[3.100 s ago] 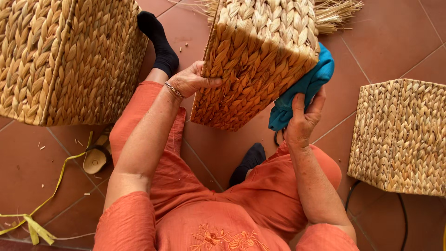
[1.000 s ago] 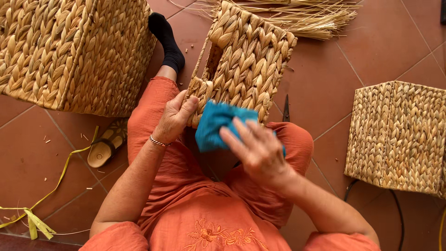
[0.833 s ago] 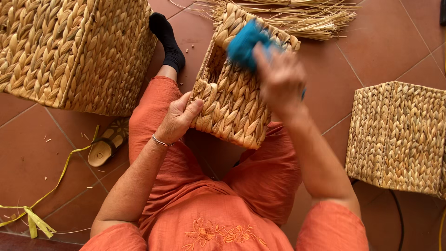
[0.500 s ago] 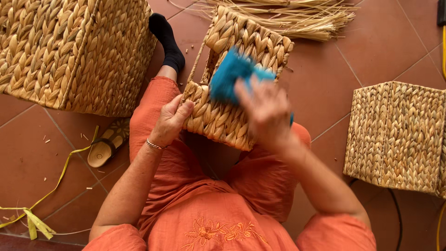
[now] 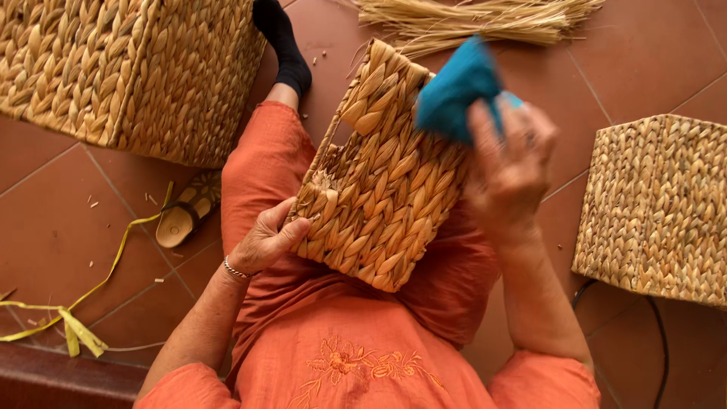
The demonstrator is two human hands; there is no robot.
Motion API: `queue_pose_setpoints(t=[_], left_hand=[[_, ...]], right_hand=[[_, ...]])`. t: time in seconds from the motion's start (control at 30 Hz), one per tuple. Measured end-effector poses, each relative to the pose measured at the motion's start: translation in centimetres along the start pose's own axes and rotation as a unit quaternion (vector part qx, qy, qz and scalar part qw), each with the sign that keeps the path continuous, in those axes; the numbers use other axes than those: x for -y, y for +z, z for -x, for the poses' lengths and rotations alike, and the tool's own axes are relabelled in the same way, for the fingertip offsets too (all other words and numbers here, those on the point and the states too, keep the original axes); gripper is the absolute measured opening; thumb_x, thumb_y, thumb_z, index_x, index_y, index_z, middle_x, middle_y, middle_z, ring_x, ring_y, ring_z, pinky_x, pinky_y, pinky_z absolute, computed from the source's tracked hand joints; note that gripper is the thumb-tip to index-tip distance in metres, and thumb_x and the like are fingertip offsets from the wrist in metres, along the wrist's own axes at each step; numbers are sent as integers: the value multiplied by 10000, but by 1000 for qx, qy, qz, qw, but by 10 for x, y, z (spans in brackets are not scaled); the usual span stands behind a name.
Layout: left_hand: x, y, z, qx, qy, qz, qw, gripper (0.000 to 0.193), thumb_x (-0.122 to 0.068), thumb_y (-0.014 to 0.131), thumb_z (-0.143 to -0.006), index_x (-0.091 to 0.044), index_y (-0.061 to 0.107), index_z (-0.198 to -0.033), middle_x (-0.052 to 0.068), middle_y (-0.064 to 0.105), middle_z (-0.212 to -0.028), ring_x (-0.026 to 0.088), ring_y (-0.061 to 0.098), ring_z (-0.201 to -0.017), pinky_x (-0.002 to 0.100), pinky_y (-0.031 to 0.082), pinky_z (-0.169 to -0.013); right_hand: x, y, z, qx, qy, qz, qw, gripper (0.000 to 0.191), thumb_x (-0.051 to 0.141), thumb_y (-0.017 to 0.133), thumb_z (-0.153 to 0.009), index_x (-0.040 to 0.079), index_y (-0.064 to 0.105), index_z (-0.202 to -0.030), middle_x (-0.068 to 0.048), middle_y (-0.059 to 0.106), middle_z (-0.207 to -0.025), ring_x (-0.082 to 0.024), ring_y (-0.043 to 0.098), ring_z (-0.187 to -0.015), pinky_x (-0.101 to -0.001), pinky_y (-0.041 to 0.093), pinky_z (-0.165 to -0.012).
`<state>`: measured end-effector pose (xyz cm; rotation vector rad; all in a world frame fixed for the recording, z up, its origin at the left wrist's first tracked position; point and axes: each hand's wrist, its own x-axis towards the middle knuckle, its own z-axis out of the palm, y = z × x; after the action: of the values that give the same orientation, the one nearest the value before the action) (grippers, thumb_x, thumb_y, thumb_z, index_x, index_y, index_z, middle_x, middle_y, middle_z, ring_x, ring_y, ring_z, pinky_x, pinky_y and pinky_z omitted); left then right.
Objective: The person wipes a woven basket with a blue cloth and trims protruding fibers using shears. They rotate the basket to clean different sides and continue trimming loose strands along the edges.
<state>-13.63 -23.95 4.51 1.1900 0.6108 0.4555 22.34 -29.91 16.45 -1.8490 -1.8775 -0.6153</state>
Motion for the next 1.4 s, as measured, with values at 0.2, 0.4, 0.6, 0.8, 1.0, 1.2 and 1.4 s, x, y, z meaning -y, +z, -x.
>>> queue_pose_setpoints(t=[0.2,0.4,0.6,0.8,1.0,1.2,1.4], left_hand=[[-15,8,10,29,-56,-11,998,534,-206,602,-1033,1,470,-1507,48,666,-1262,118,604,-1116,304,536,-988],[-64,9,-42,83,-1,-86,993,686,-323,674,-934,-17,442,-1502,127,588,-1423,220,576,-1322,391,518,-1074],[-69,19,-109,-12,-136,56,989,601,-139,843,-804,60,615,-1323,154,726,-1124,185,724,-964,330,620,-852],[-67,19,-114,2,-140,51,989,547,-36,869,-766,95,661,-1255,140,762,-1004,169,743,-852,310,637,-776],[-65,30,-113,-5,-138,88,987,518,-156,811,-797,-41,589,-1250,44,770,-1058,116,759,-903,275,641,-762],[-58,30,-115,35,-138,110,984,409,-338,743,-960,17,705,-1158,-9,660,-852,61,598,-696,230,513,-593],[-59,40,-109,40,-115,60,991,386,-338,726,-954,2,725,-1137,-26,671,-838,42,590,-686,220,507,-584]], right_hand=[[-27,24,12,15,88,-275,957,425,145,731,-1128,114,590,-1528,-143,623,-1447,-314,639,-1342,-414,585,-1133],[-31,14,8,20,67,-337,939,374,144,763,-1134,104,599,-1467,-124,635,-1395,-276,646,-1302,-383,585,-1103],[-28,10,13,9,53,-287,956,372,170,769,-1129,115,607,-1459,-131,638,-1390,-298,629,-1308,-400,567,-1110],[-23,8,13,1,41,-238,970,413,179,769,-1122,123,622,-1504,-127,652,-1417,-305,624,-1252,-425,546,-1073],[48,-30,39,39,-109,-170,979,318,51,701,-956,112,724,-1267,-134,678,-1256,-334,614,-1183,-493,527,-994],[88,-57,68,129,-200,-259,936,455,185,742,-853,221,671,-1301,-73,680,-1259,-284,621,-1124,-450,490,-905],[63,-68,28,233,-102,-328,910,944,357,905,-671,-8,503,-1443,-158,656,-1077,-313,642,-933,-449,522,-829]])
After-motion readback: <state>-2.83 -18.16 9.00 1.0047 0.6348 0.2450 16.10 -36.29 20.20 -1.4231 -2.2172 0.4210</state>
